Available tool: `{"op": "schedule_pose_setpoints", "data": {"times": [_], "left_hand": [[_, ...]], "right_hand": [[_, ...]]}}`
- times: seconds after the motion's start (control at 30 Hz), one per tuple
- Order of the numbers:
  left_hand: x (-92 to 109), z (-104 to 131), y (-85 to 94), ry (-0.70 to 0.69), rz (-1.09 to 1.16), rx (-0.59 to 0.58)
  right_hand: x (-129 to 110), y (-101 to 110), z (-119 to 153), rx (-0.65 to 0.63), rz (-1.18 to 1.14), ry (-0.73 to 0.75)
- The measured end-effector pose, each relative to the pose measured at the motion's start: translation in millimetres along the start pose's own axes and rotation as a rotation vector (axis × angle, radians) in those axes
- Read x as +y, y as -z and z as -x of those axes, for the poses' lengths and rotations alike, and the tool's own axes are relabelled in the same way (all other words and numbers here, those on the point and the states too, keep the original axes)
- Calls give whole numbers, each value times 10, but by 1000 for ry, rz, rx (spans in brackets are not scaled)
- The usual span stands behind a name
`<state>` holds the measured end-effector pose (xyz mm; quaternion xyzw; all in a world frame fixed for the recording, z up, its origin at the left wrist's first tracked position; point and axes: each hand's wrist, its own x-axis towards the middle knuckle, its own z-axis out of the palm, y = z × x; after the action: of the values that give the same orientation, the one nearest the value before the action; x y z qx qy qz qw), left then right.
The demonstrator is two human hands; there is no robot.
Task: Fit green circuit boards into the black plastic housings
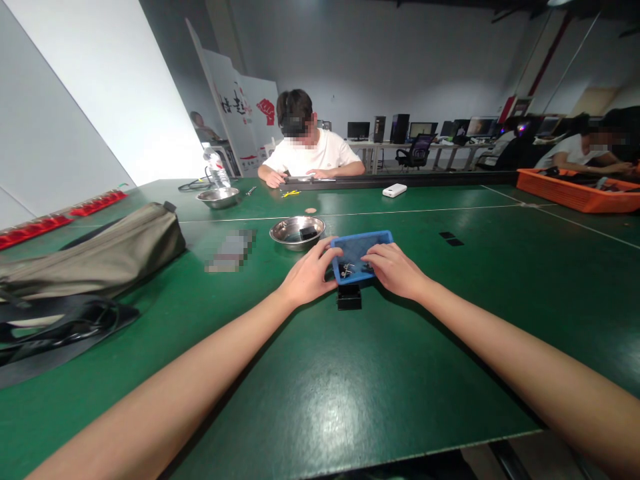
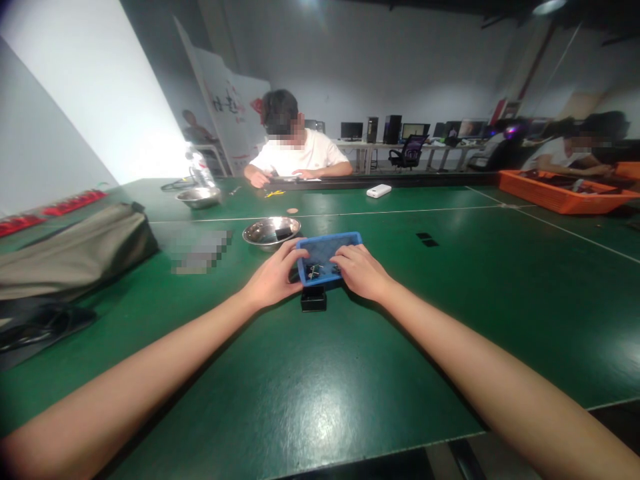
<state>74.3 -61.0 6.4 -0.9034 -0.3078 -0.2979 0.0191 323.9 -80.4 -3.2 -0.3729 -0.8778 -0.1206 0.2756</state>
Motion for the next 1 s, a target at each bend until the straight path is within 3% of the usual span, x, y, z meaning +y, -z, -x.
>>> {"op": "schedule_pose_setpoints", "data": {"times": [0.17, 0.37, 0.63, 0.73, 0.83, 0.93, 1.0], "left_hand": [[-10, -1, -9, 4, 13, 6], [-40, 5, -24, 76, -9, 19], [-46, 7, -22, 257, -14, 18], [-40, 3, -17, 287, -19, 12], [-31, -3, -7, 299, -8, 9], [-27, -7, 2, 297, 15, 15], [-27, -9, 5, 292, 32, 21]], "right_hand": [[62, -13, 5, 111, -38, 60], [-43, 127, -26, 280, -145, 112], [-229, 154, 27, -9, -246, 194], [-244, 129, 27, -24, -337, 65], [-175, 127, 23, 54, -387, -194], [-22, 138, 37, 102, -314, -416], [88, 142, 57, 66, -233, -467]]}}
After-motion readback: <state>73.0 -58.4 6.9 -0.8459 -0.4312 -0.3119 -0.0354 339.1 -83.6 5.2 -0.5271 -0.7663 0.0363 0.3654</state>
